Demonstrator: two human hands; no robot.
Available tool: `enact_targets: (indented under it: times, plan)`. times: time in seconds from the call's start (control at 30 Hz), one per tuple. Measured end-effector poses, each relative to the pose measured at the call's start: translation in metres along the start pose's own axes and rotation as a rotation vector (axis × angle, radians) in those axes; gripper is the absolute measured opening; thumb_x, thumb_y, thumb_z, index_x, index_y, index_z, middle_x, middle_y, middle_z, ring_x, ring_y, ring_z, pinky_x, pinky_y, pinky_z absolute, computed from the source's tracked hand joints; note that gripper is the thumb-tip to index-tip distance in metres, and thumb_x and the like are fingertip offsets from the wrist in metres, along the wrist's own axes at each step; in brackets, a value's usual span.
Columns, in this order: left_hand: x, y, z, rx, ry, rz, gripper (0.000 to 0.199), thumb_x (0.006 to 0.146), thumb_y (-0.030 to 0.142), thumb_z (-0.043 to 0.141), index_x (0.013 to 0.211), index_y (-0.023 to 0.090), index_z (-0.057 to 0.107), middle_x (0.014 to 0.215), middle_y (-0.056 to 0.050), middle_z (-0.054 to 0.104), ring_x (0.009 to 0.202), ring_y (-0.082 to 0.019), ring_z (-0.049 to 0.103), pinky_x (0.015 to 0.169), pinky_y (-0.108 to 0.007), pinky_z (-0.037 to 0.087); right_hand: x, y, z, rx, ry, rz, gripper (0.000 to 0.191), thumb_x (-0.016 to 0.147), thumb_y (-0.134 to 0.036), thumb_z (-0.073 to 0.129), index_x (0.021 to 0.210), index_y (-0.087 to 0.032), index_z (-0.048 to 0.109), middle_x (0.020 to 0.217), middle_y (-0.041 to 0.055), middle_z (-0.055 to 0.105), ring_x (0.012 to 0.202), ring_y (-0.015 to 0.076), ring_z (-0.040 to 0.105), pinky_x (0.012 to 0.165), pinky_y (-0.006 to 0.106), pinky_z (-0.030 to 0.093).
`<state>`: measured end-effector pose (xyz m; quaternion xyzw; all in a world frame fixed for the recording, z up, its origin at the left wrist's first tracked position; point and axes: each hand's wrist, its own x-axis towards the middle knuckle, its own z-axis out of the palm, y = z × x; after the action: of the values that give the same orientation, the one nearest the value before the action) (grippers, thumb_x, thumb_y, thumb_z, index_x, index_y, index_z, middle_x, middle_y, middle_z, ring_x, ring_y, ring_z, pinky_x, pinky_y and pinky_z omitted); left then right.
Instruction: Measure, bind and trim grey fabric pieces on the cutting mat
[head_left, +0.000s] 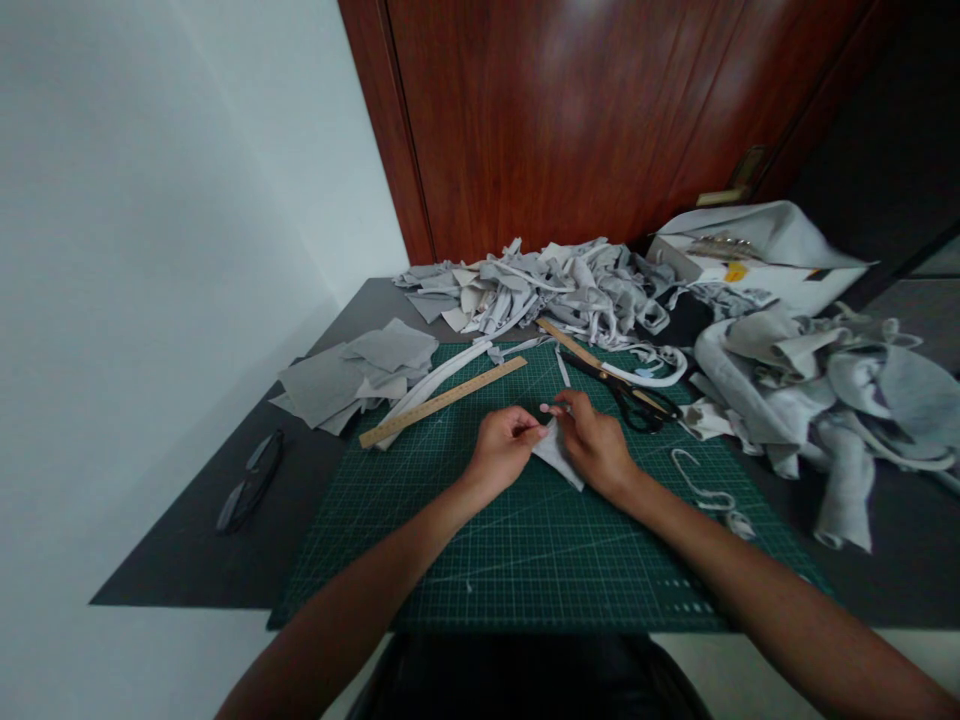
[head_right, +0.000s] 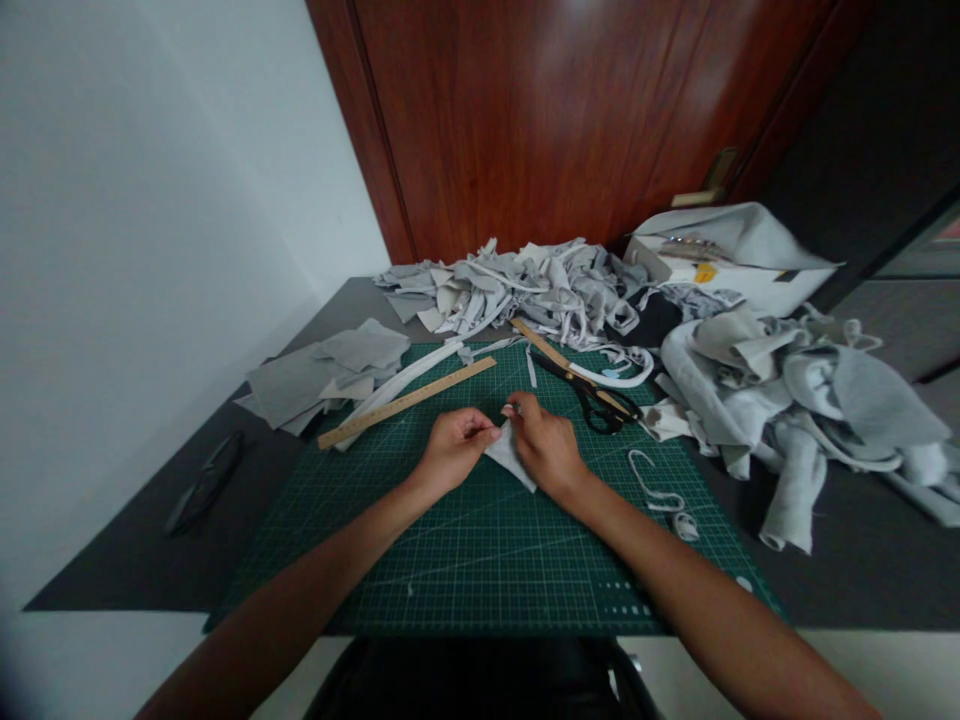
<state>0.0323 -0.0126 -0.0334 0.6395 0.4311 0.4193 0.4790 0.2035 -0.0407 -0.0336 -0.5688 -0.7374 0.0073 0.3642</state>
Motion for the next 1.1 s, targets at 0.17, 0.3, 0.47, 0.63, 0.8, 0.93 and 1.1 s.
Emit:
enact_targets:
  times: [0.17,0.3,0.47,0.63,0.8,0.93,1.1]
  plan:
    - [-0.005,0.007,-0.003,0.112,-0.051,0.221,0.006,0.087,0.021,0.063,0.081,0.019,0.063,0.072,0.003,0.062,0.067,-0.012,0.055,0.064,-0.023,0.040,0.001,-0.001,0.000,0.020,0.002,0.018,0.025,0.105,-0.033,0.040,0.118,-0.020,0.056,0.097,0.0111,0.079,0.075,0.0266,0.076,0.061,0.032,0.048]
    - [-0.013,0.020,-0.003,0.193,-0.149,0.237,0.012,0.091,0.020,0.060,0.082,0.019,0.067,0.072,0.002,0.064,0.067,-0.012,0.056,0.064,-0.024,0.039,0.002,0.001,-0.001,0.002,0.010,0.050,0.023,0.104,-0.033,0.041,0.116,-0.021,0.057,0.095,0.0094,0.079,0.074,0.0262,0.076,0.061,0.031,0.047]
    - [-0.018,0.029,0.000,0.204,-0.126,0.163,0.026,0.076,0.034,0.085,0.087,0.019,0.067,0.080,0.001,0.068,0.075,-0.016,0.063,0.069,-0.027,0.045,0.003,0.001,-0.004,0.032,-0.037,0.076,0.023,0.103,-0.030,0.040,0.118,-0.021,0.055,0.094,0.0091,0.079,0.071,0.0256,0.075,0.060,0.031,0.046]
    - [-0.020,0.022,0.003,0.211,-0.049,0.131,0.044,0.066,0.030,0.091,0.090,0.022,0.055,0.082,0.004,0.062,0.076,-0.015,0.058,0.069,-0.026,0.043,0.003,0.000,-0.006,0.100,0.007,0.082,0.022,0.102,-0.030,0.041,0.117,-0.023,0.055,0.096,0.0084,0.079,0.069,0.0242,0.074,0.059,0.031,0.047]
    - [-0.019,0.007,0.011,0.017,0.024,0.051,0.050,0.065,0.028,0.090,0.092,0.023,0.048,0.084,0.005,0.062,0.076,-0.015,0.060,0.066,-0.024,0.044,0.005,0.000,-0.006,0.123,0.086,0.139,0.023,0.102,-0.036,0.042,0.116,-0.023,0.055,0.083,0.0048,0.076,0.057,0.0217,0.068,0.054,0.030,0.042]
    - [-0.022,0.007,0.020,-0.106,0.026,-0.042,0.039,0.069,0.035,0.087,0.080,0.020,0.053,0.074,0.004,0.061,0.067,-0.013,0.057,0.062,-0.024,0.044,0.006,0.002,-0.007,0.172,0.137,0.153,0.024,0.102,-0.039,0.043,0.115,-0.022,0.054,0.085,0.0061,0.074,0.060,0.0221,0.067,0.056,0.031,0.045]
    - [-0.029,0.014,0.028,-0.272,-0.023,-0.050,0.030,0.072,0.035,0.084,0.092,0.016,0.074,0.087,-0.004,0.073,0.076,-0.018,0.064,0.069,-0.028,0.051,0.004,0.001,-0.005,0.220,0.180,0.163,0.025,0.103,-0.043,0.045,0.115,-0.023,0.053,0.088,0.0065,0.073,0.066,0.0228,0.068,0.059,0.032,0.047]
